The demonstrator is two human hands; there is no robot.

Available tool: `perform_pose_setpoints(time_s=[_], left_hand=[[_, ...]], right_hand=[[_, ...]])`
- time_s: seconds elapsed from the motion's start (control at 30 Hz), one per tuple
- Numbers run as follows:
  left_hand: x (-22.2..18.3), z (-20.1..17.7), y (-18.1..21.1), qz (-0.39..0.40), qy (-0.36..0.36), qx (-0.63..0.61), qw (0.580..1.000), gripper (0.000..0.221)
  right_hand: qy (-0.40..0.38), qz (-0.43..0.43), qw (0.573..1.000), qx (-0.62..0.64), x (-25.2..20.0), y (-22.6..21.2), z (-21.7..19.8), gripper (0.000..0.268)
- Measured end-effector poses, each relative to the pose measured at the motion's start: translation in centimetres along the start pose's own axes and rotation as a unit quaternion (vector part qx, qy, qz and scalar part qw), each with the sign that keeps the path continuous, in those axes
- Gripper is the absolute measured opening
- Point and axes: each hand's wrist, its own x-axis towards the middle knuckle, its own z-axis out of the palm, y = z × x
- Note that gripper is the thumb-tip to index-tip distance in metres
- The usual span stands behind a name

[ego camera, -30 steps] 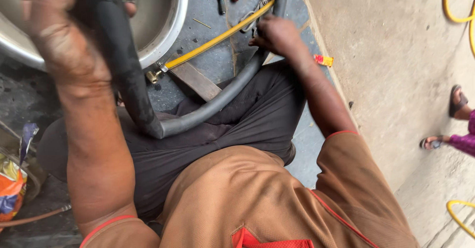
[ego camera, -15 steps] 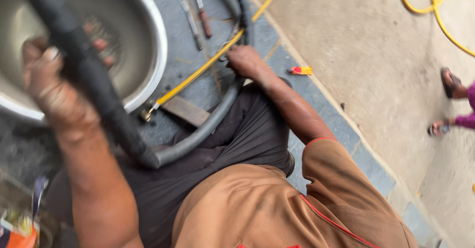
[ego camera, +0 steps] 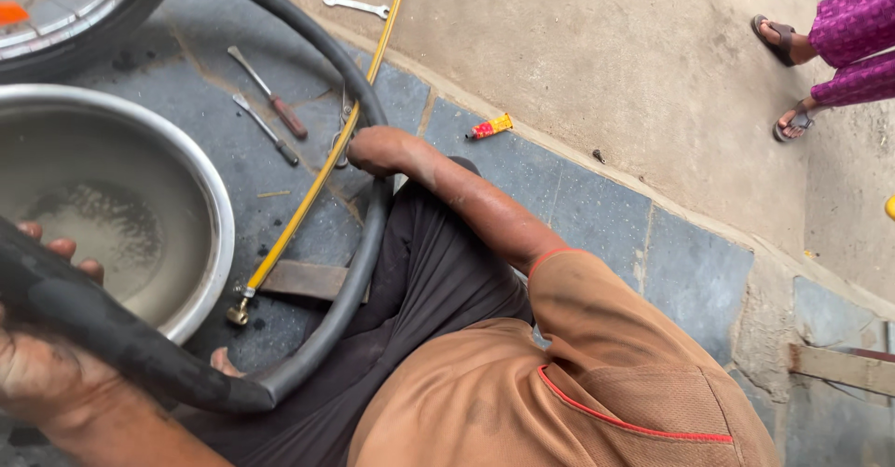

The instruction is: The person identifies a leak in a bicycle inner tube by submerging it in a basin of water, then uses a tool to roughen the surface and applies a patch.

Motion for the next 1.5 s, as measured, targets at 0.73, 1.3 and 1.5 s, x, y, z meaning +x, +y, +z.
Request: perform_pose_setpoints(time_s=[0.73, 1.3, 1.5], left_hand=[[0.7, -0.9, -0.8, 0.005, 0.011, -0.128, 0.992, 0.039], [1.9, -1.2, -1.6, 0.039, -0.017, -0.098, 0.994, 0.019], [1.6, -0.9, -1.2, 0.039, -0.022, -0.085, 0.995, 0.023]], right_hand=[[0.201, -0.175, 0.964, 0.023, 2.8, 3.1, 5.8, 0.031], [0.129, -0.089, 0.988, -0.017, 1.4, 0.5, 2.0, 0.033], [0.138, -0.081, 0.987, 0.010, 3.8, 2.9, 4.4, 0.032]])
